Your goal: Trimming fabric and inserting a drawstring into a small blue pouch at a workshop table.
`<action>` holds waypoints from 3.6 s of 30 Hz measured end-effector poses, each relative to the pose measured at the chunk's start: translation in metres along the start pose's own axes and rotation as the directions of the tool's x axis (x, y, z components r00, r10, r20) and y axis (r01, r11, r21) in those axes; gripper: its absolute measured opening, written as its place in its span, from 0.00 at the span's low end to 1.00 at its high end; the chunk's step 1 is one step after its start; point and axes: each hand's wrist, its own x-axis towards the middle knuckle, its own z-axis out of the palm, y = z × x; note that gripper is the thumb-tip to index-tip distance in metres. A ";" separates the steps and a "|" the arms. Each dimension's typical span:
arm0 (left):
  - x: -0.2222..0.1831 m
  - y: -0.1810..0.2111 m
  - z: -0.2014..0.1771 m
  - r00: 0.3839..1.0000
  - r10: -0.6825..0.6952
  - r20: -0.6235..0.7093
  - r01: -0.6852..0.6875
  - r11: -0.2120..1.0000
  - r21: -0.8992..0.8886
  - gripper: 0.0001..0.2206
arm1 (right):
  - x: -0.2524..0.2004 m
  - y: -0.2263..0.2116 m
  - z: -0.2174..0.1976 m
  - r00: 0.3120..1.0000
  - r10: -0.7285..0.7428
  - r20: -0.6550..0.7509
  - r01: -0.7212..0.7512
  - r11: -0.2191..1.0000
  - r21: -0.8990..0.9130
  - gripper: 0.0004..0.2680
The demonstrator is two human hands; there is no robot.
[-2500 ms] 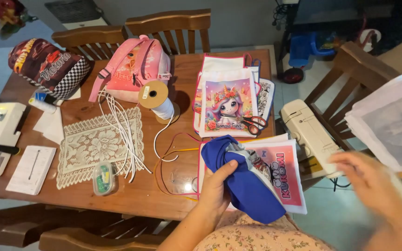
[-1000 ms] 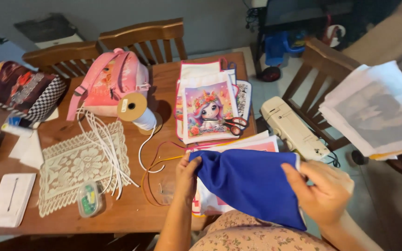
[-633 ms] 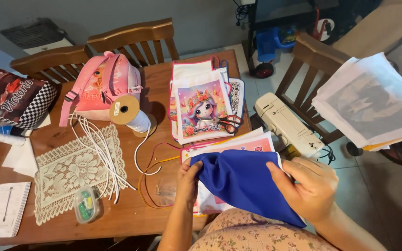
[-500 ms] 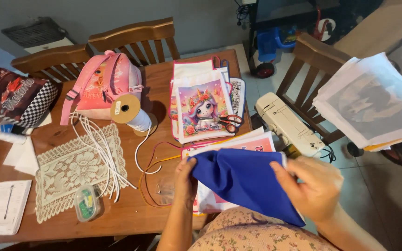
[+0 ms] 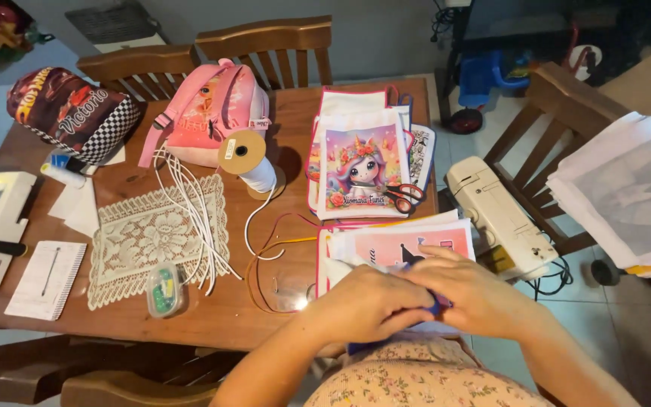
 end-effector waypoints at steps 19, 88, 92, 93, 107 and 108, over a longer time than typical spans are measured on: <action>-0.028 0.074 -0.097 0.923 0.292 0.248 -0.240 0.946 -0.219 0.14 | -0.025 -0.006 -0.089 0.990 -0.136 0.023 0.137 0.947 -0.290 0.05; 0.005 0.005 -0.032 0.956 0.155 -0.250 -0.087 0.961 0.263 0.12 | -0.020 -0.021 -0.041 0.891 -0.071 -0.449 0.018 0.992 -0.122 0.16; 0.006 0.008 -0.030 0.944 0.169 -0.283 -0.083 0.953 0.292 0.08 | -0.018 -0.026 -0.041 0.901 -0.078 -0.426 0.028 0.992 -0.122 0.15; 0.007 0.010 -0.031 0.940 0.168 -0.296 -0.081 0.955 0.284 0.07 | -0.017 -0.027 -0.040 0.896 -0.049 -0.442 0.017 0.997 -0.075 0.15; -0.006 -0.005 0.034 0.844 -0.276 -0.459 0.142 0.941 -0.306 0.13 | -0.003 -0.030 -0.004 0.851 0.011 -0.525 -0.034 0.999 -0.034 0.02; -0.009 -0.010 0.039 0.833 -0.269 -0.483 0.120 0.941 -0.316 0.09 | -0.001 -0.030 -0.002 0.854 0.027 -0.519 -0.043 0.999 -0.019 0.03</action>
